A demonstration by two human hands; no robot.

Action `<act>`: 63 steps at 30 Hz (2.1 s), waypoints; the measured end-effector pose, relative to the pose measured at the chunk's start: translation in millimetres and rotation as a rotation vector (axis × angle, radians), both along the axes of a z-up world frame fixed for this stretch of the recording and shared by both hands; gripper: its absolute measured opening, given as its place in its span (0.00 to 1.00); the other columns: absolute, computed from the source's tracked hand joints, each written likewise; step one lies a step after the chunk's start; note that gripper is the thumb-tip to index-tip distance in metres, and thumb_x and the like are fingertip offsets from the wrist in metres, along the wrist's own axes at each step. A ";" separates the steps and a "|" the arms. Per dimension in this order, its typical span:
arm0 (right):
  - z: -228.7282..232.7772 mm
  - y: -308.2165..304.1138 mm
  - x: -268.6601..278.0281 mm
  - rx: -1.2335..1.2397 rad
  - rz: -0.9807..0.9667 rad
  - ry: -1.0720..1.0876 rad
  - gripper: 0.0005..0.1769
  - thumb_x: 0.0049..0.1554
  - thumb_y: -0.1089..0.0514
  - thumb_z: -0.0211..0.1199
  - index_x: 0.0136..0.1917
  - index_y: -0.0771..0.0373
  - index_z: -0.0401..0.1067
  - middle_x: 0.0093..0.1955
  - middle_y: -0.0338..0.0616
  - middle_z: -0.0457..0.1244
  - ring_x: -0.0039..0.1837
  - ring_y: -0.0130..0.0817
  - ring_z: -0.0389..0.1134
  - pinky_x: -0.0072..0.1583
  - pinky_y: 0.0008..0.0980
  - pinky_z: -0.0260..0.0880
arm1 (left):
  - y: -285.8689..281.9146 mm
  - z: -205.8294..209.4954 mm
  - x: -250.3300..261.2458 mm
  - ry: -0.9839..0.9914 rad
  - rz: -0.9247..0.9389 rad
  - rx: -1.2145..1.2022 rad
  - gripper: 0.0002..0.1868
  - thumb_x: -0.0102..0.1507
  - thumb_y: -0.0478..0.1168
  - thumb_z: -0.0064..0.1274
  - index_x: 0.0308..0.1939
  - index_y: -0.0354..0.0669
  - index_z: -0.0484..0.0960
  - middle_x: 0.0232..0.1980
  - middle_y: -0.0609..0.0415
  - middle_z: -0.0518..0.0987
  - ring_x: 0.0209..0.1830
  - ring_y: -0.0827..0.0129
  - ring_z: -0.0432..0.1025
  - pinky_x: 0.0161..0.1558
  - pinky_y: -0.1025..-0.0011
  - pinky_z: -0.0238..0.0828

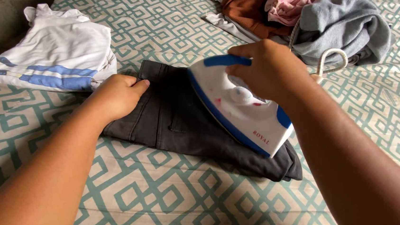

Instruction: The person is ironing black trousers on a mattress surface.

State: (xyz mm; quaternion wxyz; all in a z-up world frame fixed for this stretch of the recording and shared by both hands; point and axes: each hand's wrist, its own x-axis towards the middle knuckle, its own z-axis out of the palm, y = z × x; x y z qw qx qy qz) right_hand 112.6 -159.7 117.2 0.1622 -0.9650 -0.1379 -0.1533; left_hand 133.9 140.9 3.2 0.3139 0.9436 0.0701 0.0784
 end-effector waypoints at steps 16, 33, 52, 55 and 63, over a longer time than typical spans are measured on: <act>26.7 12.3 -29.2 -0.079 0.059 0.533 0.31 0.63 0.44 0.59 0.78 0.26 0.62 0.44 0.44 0.73 0.41 0.35 0.75 0.47 0.39 0.77 | -1.0 -1.6 4.0 0.016 0.009 0.004 0.27 0.69 0.57 0.49 0.35 0.33 0.82 0.32 0.35 0.81 0.30 0.48 0.75 0.41 0.54 0.70; 14.6 5.3 -14.6 -0.102 -0.025 0.493 0.28 0.60 0.45 0.64 0.73 0.25 0.70 0.39 0.40 0.71 0.36 0.29 0.69 0.43 0.34 0.73 | 0.9 -1.8 4.4 0.033 0.010 0.019 0.27 0.68 0.58 0.48 0.35 0.34 0.82 0.33 0.37 0.82 0.33 0.46 0.77 0.42 0.53 0.70; 11.1 -8.7 -13.8 -0.183 0.029 0.435 0.57 0.48 0.61 0.76 0.81 0.26 0.51 0.57 0.41 0.72 0.51 0.35 0.76 0.55 0.41 0.78 | 1.3 -6.2 5.7 0.003 -0.012 0.020 0.27 0.69 0.57 0.47 0.36 0.33 0.82 0.35 0.35 0.82 0.34 0.45 0.77 0.44 0.53 0.71; 7.7 -11.0 -9.2 -0.131 0.079 0.374 0.53 0.47 0.59 0.77 0.78 0.27 0.56 0.55 0.41 0.72 0.53 0.34 0.75 0.55 0.42 0.77 | 2.5 -6.2 6.2 -0.001 -0.009 0.016 0.27 0.69 0.57 0.47 0.36 0.33 0.82 0.35 0.35 0.82 0.35 0.44 0.77 0.44 0.53 0.71; 10.8 -5.5 -14.9 -0.136 0.030 0.385 0.48 0.49 0.57 0.75 0.76 0.29 0.57 0.55 0.41 0.72 0.50 0.37 0.77 0.52 0.42 0.79 | -0.4 -2.9 3.0 0.036 0.009 0.011 0.28 0.70 0.57 0.47 0.35 0.31 0.81 0.33 0.36 0.82 0.33 0.46 0.77 0.43 0.53 0.71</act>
